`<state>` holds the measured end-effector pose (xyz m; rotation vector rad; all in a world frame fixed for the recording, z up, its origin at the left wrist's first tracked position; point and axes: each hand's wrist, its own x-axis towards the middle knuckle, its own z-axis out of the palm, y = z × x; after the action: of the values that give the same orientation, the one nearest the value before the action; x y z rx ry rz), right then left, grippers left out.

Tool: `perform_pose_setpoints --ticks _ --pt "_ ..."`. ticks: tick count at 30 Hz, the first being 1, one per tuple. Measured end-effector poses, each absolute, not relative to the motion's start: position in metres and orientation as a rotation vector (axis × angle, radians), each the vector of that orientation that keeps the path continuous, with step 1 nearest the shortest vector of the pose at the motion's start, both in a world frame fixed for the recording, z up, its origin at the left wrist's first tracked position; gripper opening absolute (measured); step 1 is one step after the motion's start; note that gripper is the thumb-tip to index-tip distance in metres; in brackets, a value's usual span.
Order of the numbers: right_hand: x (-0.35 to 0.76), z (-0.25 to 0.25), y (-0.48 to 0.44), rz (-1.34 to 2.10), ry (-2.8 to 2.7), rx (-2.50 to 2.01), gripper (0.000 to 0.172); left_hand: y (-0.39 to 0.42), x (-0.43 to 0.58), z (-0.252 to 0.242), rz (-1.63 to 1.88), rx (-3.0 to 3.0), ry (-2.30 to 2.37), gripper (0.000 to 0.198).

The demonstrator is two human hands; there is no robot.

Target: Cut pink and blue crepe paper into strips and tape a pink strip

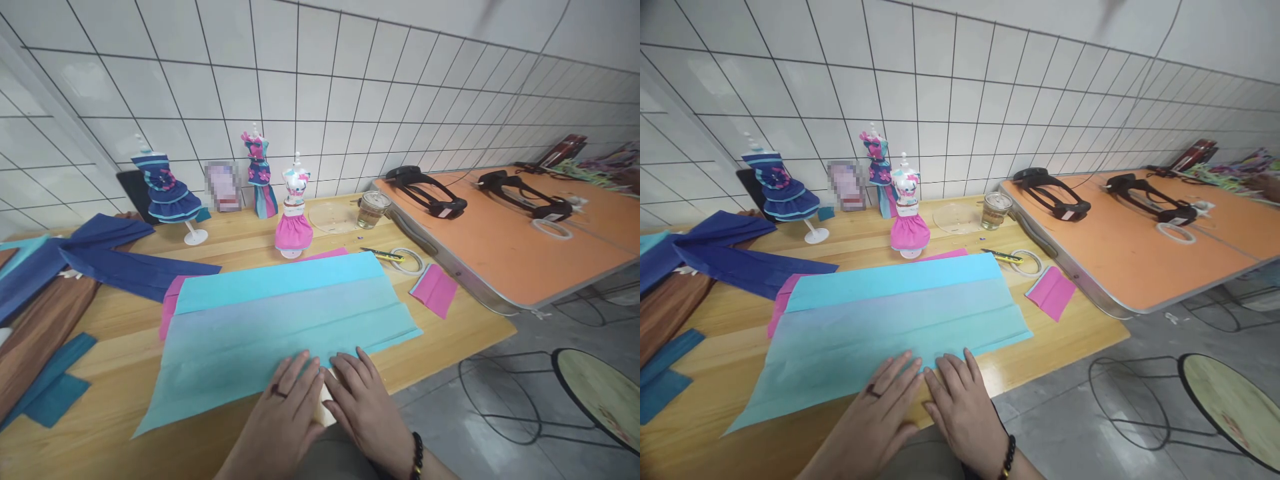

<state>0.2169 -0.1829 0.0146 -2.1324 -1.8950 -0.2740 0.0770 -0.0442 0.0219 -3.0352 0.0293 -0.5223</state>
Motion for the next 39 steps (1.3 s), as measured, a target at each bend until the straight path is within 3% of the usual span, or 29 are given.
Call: perform_pose_setpoints --ticks 3,6,16,39 --pt "0.217 0.015 -0.183 -0.250 -1.900 -2.154 0.031 -0.051 0.081 0.010 -0.427 -3.033 0.011 0.062" --pt "0.219 0.014 -0.184 -0.221 -1.929 -2.154 0.034 -0.051 0.080 -0.004 -0.398 -3.047 -0.024 0.069" --pt "0.244 0.006 -0.213 -0.259 -2.077 -2.086 0.049 -0.051 0.079 -0.013 -0.502 -2.996 -0.049 0.067" --pt "0.311 -0.004 -0.260 -0.396 -1.849 -2.364 0.047 -0.047 0.082 -0.009 -0.579 -2.899 0.002 0.064"
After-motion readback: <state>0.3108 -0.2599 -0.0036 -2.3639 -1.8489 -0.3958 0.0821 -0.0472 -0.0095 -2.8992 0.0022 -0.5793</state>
